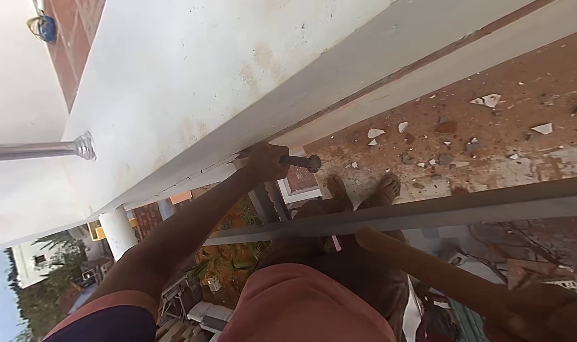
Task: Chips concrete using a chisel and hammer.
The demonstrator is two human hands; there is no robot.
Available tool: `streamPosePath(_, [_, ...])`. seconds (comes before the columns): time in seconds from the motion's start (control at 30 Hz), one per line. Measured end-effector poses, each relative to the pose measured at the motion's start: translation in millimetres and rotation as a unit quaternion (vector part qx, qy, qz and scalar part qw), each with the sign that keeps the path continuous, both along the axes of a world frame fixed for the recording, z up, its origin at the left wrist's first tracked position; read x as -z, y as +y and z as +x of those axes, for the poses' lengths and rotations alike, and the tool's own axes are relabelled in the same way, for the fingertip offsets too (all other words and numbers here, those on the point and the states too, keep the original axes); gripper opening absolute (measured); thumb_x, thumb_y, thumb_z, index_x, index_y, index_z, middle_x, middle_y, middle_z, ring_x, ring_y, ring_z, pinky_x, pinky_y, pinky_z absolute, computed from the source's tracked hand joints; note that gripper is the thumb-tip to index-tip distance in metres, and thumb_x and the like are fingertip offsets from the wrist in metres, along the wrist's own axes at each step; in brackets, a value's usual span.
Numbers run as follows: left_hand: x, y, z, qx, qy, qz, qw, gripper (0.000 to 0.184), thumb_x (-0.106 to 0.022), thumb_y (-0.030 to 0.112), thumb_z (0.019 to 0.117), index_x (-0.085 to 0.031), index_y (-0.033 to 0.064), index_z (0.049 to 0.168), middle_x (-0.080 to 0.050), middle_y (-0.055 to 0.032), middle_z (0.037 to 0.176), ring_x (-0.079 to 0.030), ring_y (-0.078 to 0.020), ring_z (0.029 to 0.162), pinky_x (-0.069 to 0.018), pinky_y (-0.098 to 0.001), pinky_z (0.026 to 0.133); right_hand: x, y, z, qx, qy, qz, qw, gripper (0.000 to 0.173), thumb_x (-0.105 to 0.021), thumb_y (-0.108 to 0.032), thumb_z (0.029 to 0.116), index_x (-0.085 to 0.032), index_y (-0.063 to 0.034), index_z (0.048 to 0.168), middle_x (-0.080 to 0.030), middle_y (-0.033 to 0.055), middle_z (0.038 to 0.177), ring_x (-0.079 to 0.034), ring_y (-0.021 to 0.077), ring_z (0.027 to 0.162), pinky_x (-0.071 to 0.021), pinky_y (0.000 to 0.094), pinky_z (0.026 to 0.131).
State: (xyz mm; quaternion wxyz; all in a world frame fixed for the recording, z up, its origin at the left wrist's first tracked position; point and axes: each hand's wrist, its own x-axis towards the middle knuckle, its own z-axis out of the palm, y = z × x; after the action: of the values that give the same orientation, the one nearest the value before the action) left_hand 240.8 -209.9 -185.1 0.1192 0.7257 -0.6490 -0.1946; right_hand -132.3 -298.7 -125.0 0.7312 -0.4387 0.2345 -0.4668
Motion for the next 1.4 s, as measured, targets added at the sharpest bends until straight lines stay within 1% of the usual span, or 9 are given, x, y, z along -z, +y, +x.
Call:
streamPosePath(0.1, [2.5, 1.7, 3.4, -0.009, -0.002, -0.006, 1.0, 0.018, -0.066, 0.008, 0.0739, -0.056, 0.0016, 0.061, -0.054, -0.0112, 0.053, -0.056, -0.0235, 0.047, -0.0399, -0.0386, 0.044, 48.1, 47.2, 61.2, -0.045, 0.173, 0.085, 0.98, 0.006, -0.067, -0.021, 0.0927, -0.064, -0.022, 0.088, -0.062, -0.0119, 0.064, -0.059, -0.0005, 0.052, -0.0525, 0.0181, 0.048])
streamPosePath(0.2, [0.2, 21.4, 3.8, -0.038, 0.003, 0.057, 0.998, 0.019, -0.068, 0.007, 0.0768, -0.057, -0.0015, 0.064, -0.056, -0.0147, 0.056, -0.059, -0.0294, 0.053, -0.044, -0.0455, 0.05, 66.3, 59.3, 61.0, -0.209, 0.296, 0.248, 0.898, 0.008, -0.063, -0.016, 0.0834, -0.058, -0.0124, 0.088, -0.055, -0.0047, 0.054, -0.053, 0.0088, 0.04, -0.0481, 0.0272, 0.038])
streamPosePath(0.33, [-0.5, 18.6, 11.5, -0.035, 0.004, 0.057, 0.998, 0.02, -0.068, 0.008, 0.0773, -0.058, -0.0023, 0.064, -0.058, -0.0163, 0.057, -0.062, -0.0327, 0.055, -0.0467, -0.0498, 0.053, 57.1, 39.8, 25.6, -0.043, 0.196, 0.11, 0.974, 0.01, -0.073, -0.021, 0.0901, -0.064, -0.0218, 0.094, -0.066, -0.0091, 0.071, -0.06, 0.0038, 0.052, -0.0524, 0.0228, 0.045])
streamPosePath(0.5, [-13.5, 7.5, 2.4, -0.008, 0.022, 0.037, 0.999, 0.017, -0.068, 0.008, 0.0757, -0.059, -0.0004, 0.064, -0.058, -0.0143, 0.057, -0.061, -0.0307, 0.053, -0.0455, -0.0481, 0.05, 18.0, 6.3, 19.8, 0.004, 0.029, -0.037, 0.999, 0.013, -0.057, -0.021, 0.1049, -0.067, -0.0254, 0.112, -0.064, -0.0092, 0.082, -0.063, 0.0034, 0.067, -0.0559, 0.0203, 0.064])
streamPosePath(0.73, [-1.2, -7.4, -7.9, 0.06, -0.03, 0.228, 0.971, 0.017, -0.066, 0.013, 0.0858, -0.063, -0.0011, 0.076, -0.063, -0.0166, 0.066, -0.066, -0.0361, 0.066, -0.047, -0.0536, 0.06, 64.8, 69.9, 33.5, -0.026, 0.182, 0.094, 0.978, 0.008, -0.073, -0.024, 0.0915, -0.065, -0.0222, 0.094, -0.067, -0.0085, 0.071, -0.06, 0.0037, 0.052, -0.0529, 0.0233, 0.046])
streamPosePath(0.87, [11.2, -1.1, -8.3, 0.082, -0.029, 0.184, 0.979, 0.017, -0.066, 0.012, 0.0825, -0.061, 0.0004, 0.071, -0.06, -0.0144, 0.061, -0.063, -0.0333, 0.058, -0.0448, -0.0504, 0.054, 81.6, 82.5, 23.8, -0.043, 0.206, 0.145, 0.967, 0.01, -0.071, -0.022, 0.0904, -0.063, -0.0187, 0.092, -0.065, -0.0084, 0.067, -0.059, 0.0043, 0.049, -0.0523, 0.0245, 0.043])
streamPosePath(1.07, [16.4, 4.5, -10.0, 0.092, -0.049, 0.137, 0.985, 0.018, -0.067, 0.011, 0.0797, -0.059, 0.0009, 0.066, -0.056, -0.0132, 0.055, -0.06, -0.0312, 0.051, -0.0424, -0.0473, 0.048, 61.9, 68.5, 18.0, 0.069, -0.001, 0.095, 0.993, 0.011, -0.06, -0.022, 0.1038, -0.068, -0.0255, 0.111, -0.064, -0.0074, 0.078, -0.061, 0.0047, 0.06, -0.0553, 0.0211, 0.056])
streamPosePath(1.27, [26.6, 1.4, -7.1, 0.069, -0.062, 0.156, 0.983, 0.017, -0.066, 0.009, 0.0803, -0.059, -0.0006, 0.068, -0.058, -0.0148, 0.058, -0.062, -0.0323, 0.055, -0.0446, -0.0486, 0.051, 109.4, 124.1, 70.4, -0.065, 0.165, 0.252, 0.951, 0.008, -0.068, -0.019, 0.0897, -0.061, -0.0157, 0.086, -0.059, -0.008, 0.059, -0.055, 0.005, 0.044, -0.0499, 0.0254, 0.041])
streamPosePath(1.4, [35.8, -1.2, -0.7, 0.073, -0.061, 0.09, 0.991, 0.02, -0.065, 0.01, 0.0778, -0.055, 0.0015, 0.063, -0.053, -0.0123, 0.052, -0.057, -0.0284, 0.047, -0.0407, -0.0443, 0.046, 98.1, 95.8, 25.5, 0.045, 0.045, 0.215, 0.974, 0.004, -0.07, -0.019, 0.0965, -0.067, -0.0203, 0.1, -0.065, -0.0054, 0.073, -0.059, 0.0048, 0.053, -0.0542, 0.0223, 0.048])
